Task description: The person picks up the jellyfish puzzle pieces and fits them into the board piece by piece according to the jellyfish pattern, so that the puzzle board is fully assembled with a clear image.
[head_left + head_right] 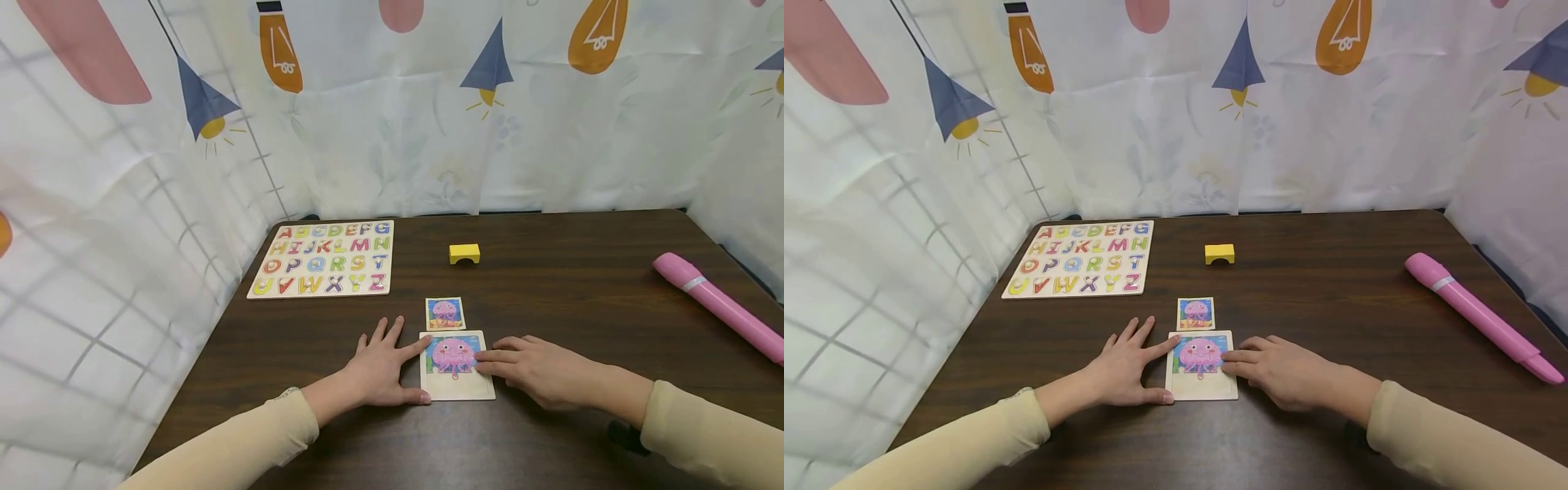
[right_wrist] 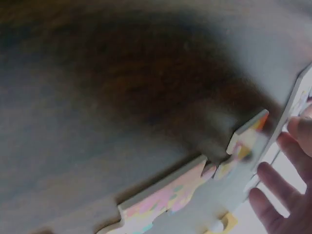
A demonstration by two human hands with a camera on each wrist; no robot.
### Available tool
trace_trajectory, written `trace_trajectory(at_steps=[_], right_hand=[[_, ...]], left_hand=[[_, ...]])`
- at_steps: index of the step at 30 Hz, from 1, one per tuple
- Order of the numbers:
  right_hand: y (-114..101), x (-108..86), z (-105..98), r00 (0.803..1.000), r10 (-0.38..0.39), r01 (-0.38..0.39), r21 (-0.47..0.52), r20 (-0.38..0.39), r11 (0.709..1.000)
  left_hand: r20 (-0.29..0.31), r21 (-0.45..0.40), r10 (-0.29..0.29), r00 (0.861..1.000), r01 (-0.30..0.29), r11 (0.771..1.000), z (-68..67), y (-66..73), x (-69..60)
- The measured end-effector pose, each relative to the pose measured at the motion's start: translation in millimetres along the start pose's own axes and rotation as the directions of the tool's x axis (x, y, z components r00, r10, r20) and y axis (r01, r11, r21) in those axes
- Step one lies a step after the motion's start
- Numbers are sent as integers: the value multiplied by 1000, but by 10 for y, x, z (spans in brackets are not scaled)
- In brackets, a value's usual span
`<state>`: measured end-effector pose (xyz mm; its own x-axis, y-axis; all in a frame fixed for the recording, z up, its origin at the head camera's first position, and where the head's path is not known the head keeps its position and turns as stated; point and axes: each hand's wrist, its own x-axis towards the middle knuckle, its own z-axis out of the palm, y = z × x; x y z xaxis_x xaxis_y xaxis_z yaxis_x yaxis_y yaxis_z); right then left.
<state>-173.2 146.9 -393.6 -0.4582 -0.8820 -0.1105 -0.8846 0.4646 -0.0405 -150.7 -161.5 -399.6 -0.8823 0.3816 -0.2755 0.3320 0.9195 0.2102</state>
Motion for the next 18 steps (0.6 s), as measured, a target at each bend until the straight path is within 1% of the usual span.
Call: trace_trajectory(at_steps=[3, 7, 10, 11, 13, 15, 16, 18], right_hand=[[-13, 35, 5, 998, -30, 28, -34, -47, 999], [-28, 94, 15, 992, -73, 62, -104, -101, 993], [-30, 116, 19, 991, -84, 69, -136, -108, 988], [-29, 119, 18, 991, -83, 68, -133, -104, 989], [-21, 125, 1, 995, -63, 57, -80, -77, 995], [0, 114, -27, 998, -23, 26, 34, -66, 999], [19, 97, -46, 998, 9, -2, 106, -65, 994], [81, 32, -80, 993, 84, -62, 250, -80, 966]], left_hand=[[-1, 0, 3, 1000, -3, 1000, -2, 1, 5], [-8, 8, 13, 1000, -13, 1000, -10, 3, 15], [-11, 6, 19, 1000, -19, 1000, -12, 1, 14], [-9, 4, 18, 1000, -18, 1000, -12, 1, 12], [-2, -1, 13, 1000, -13, 1000, -8, -6, 10], [2, -1, 7, 1000, -7, 1000, -6, -10, 1], [4, 0, 5, 1000, -5, 1000, -4, -12, 2], [1, -2, 7, 1000, -7, 1000, -3, -12, 4]])
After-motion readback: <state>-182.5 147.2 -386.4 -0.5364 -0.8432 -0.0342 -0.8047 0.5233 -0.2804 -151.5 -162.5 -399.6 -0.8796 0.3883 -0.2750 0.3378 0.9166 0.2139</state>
